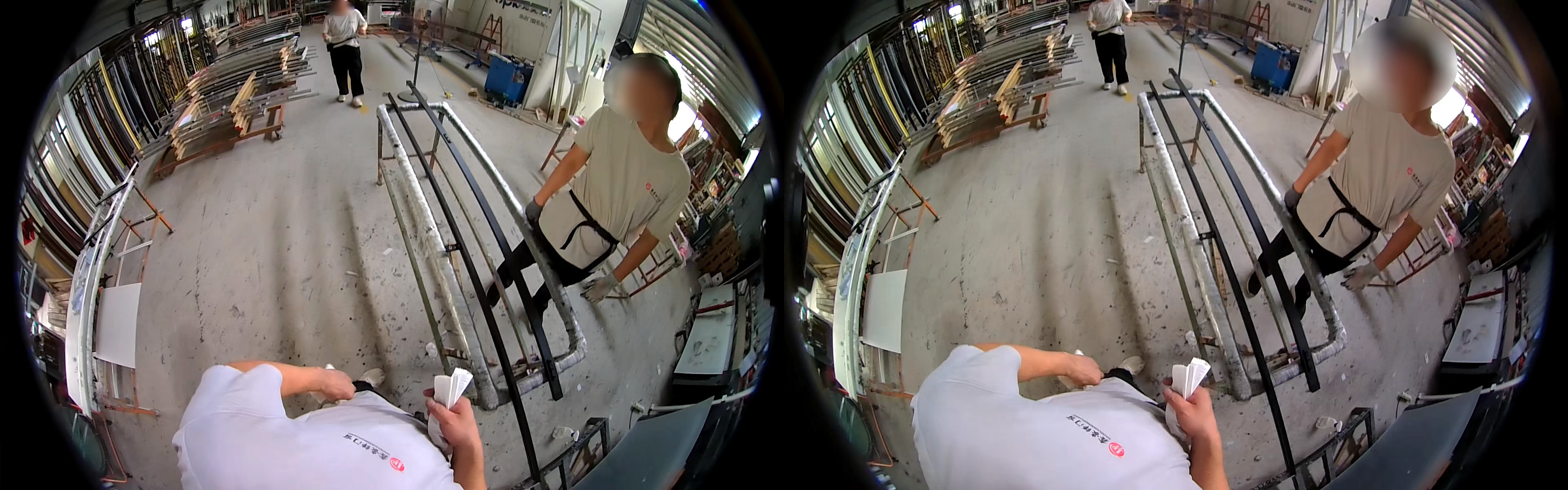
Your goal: The person cleans long black metal frames by spraying a white cloth with a cleaning liquid and wiping the surfaces of the frames one at a time while they are resting on a stand.
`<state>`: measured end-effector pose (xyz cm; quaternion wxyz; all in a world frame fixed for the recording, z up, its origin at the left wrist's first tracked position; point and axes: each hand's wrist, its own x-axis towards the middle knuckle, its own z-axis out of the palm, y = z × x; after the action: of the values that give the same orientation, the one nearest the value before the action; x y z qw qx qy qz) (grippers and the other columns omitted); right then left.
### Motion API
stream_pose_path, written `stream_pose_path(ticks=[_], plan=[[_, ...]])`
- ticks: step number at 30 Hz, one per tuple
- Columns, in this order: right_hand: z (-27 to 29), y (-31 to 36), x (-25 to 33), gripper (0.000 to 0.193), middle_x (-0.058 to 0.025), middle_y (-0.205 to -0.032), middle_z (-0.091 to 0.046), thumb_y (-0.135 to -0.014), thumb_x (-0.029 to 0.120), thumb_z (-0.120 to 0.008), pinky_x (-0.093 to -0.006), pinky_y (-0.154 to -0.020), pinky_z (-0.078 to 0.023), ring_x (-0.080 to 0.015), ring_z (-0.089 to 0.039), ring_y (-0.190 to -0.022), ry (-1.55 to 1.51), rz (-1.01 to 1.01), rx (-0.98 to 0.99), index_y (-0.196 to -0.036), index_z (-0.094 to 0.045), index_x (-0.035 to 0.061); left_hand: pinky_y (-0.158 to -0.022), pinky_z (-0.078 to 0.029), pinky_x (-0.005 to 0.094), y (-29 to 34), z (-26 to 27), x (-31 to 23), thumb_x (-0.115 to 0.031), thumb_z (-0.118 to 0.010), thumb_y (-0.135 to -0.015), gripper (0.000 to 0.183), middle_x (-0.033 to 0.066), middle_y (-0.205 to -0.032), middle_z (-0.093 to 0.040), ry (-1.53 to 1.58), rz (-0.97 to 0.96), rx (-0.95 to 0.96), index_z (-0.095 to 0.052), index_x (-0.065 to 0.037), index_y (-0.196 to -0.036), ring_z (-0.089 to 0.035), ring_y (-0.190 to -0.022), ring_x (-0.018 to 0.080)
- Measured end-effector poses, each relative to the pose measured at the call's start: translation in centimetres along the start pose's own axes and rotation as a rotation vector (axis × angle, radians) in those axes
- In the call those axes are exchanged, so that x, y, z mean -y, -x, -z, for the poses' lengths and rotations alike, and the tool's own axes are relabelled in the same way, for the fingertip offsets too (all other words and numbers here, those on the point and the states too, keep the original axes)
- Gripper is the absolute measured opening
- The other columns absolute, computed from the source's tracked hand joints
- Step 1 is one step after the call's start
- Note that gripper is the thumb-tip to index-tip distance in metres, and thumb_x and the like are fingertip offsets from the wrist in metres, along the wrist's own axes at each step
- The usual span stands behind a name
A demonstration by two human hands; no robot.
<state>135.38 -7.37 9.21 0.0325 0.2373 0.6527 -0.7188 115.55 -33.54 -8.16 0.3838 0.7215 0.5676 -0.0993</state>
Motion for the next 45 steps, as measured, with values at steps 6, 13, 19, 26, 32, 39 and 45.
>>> stream_pose_path(ticks=[6,13,19,26,32,39,45], plan=[[-1.9,-0.8,0.0,0.021,-0.0009,-0.088,-0.065,-0.092,0.012,-0.069,-0.0280,-0.070,-0.048,-0.0110,-0.059,-0.078,-0.058,-0.015,0.016,-0.110,-0.068,0.0008,-0.071,-0.058,0.0477,-2.4,-2.6,1.1,-0.013,-0.064,-0.078,0.017,0.0218,-0.093,-0.071,-0.048,0.133,-0.365,-0.071,-0.001,-0.088,-0.071,-0.087,0.0379],[-1.9,-0.6,-0.8,0.021,-0.0025,-0.093,-0.067,-0.092,0.013,-0.070,-0.0287,-0.074,-0.048,-0.0121,-0.060,-0.083,-0.018,-0.058,0.003,-0.109,-0.070,0.0007,-0.074,-0.053,0.0369,-2.9,-4.9,0.9,-0.021,-0.072,-0.083,0.020,0.0127,-0.091,-0.075,0.955,0.394,-0.455,-0.075,-0.004,-0.092,-0.067,-0.082,0.0191],[-2.0,-0.2,-0.1,0.019,-0.0002,-0.087,-0.066,-0.090,0.010,-0.069,-0.0281,-0.072,-0.047,-0.0109,-0.059,-0.079,0.037,-0.126,-0.061,-0.107,-0.070,0.0008,-0.066,-0.048,0.0333,-7.6,-7.9,-0.1,-0.020,-0.077,-0.080,0.017,-0.0018,-0.077,-0.066,1.579,0.280,-0.988,-0.073,-0.004,-0.086,-0.055,-0.075,0.0084],[-3.1,-1.1,-0.3,0.021,-0.0021,-0.093,-0.068,-0.090,0.013,-0.071,-0.0297,-0.077,-0.049,-0.0126,-0.062,-0.085,0.129,-0.127,0.021,-0.107,-0.070,-0.0007,-0.079,-0.053,0.0437,-9.2,-10.1,1.5,-0.034,-0.060,-0.088,0.037,0.0193,-0.104,-0.073,0.930,0.219,-0.507,-0.072,-0.003,-0.104,-0.069,-0.090,0.0310],[-3.9,-1.9,-1.7,0.024,-0.0036,-0.096,-0.069,-0.091,0.012,-0.071,-0.0300,-0.080,-0.050,-0.0135,-0.063,-0.089,0.120,-0.180,0.120,-0.111,-0.070,-0.0015,-0.084,-0.052,0.0458,-10.5,-6.3,-1.6,-0.036,-0.057,-0.089,0.043,0.0262,-0.112,-0.069,0.987,0.388,-0.302,-0.071,0.001,-0.106,-0.068,-0.104,0.0352],[-4.4,-1.7,-0.4,0.022,-0.0034,-0.092,-0.070,-0.093,0.016,-0.070,-0.0292,-0.078,-0.050,-0.0122,-0.062,-0.085,0.163,-0.204,0.131,-0.107,-0.071,-0.0013,-0.084,-0.052,0.0455,-10.2,-7.3,-2.4,-0.037,-0.056,-0.090,0.043,0.0257,-0.112,-0.069,0.961,0.427,-0.305,-0.071,0.000,-0.107,-0.068,-0.103,0.0349],[-3.7,-0.9,-0.5,0.025,-0.0044,-0.096,-0.070,-0.093,0.014,-0.070,-0.0301,-0.081,-0.051,-0.0140,-0.063,-0.089,0.139,-0.191,0.130,-0.112,-0.070,-0.0014,-0.085,-0.052,0.0453,-8.9,-7.0,-2.5,-0.038,-0.056,-0.091,0.044,0.0253,-0.111,-0.069,0.941,0.461,-0.309,-0.070,0.000,-0.107,-0.068,-0.102,0.0346]])
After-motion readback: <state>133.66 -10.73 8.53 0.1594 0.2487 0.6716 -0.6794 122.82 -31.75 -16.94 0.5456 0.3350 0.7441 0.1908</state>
